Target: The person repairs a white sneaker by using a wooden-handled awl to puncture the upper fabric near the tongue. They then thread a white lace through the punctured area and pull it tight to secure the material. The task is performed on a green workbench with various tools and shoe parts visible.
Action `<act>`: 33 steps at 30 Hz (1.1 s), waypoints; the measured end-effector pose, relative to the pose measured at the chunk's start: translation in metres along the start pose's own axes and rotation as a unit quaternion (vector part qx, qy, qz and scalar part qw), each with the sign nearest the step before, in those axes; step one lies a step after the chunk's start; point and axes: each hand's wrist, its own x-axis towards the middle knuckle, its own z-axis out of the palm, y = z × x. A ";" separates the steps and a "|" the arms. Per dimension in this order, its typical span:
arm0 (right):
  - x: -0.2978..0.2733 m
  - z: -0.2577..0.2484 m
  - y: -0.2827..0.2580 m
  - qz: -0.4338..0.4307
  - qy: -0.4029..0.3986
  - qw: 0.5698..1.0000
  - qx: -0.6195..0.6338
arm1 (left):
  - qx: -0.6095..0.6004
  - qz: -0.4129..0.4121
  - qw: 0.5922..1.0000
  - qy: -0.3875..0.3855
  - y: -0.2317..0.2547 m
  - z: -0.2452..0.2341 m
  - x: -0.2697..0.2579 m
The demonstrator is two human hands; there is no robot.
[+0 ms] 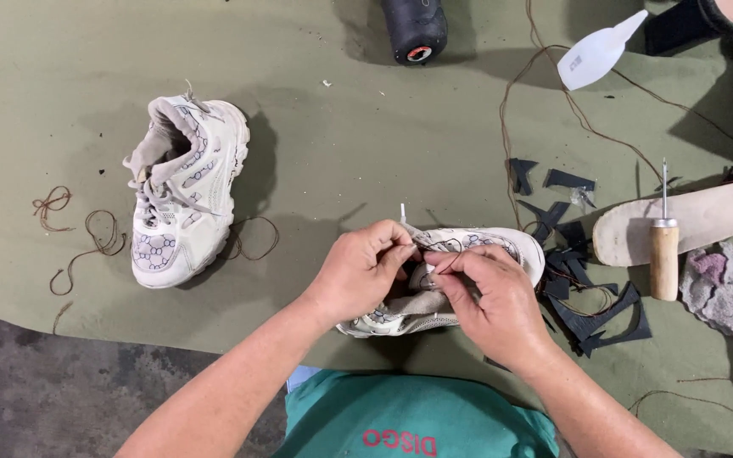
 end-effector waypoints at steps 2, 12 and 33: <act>-0.001 -0.002 -0.002 0.023 -0.009 1.000 0.008 | 0.003 0.001 1.000 0.003 0.003 0.002 0.001; 0.077 -0.032 -0.056 0.201 -0.216 0.955 -0.008 | -0.001 0.004 1.000 -0.016 0.025 -0.006 -0.004; 0.069 -0.004 -0.053 0.221 -0.135 0.965 0.049 | -0.108 -0.010 0.993 -0.049 0.003 -0.010 0.000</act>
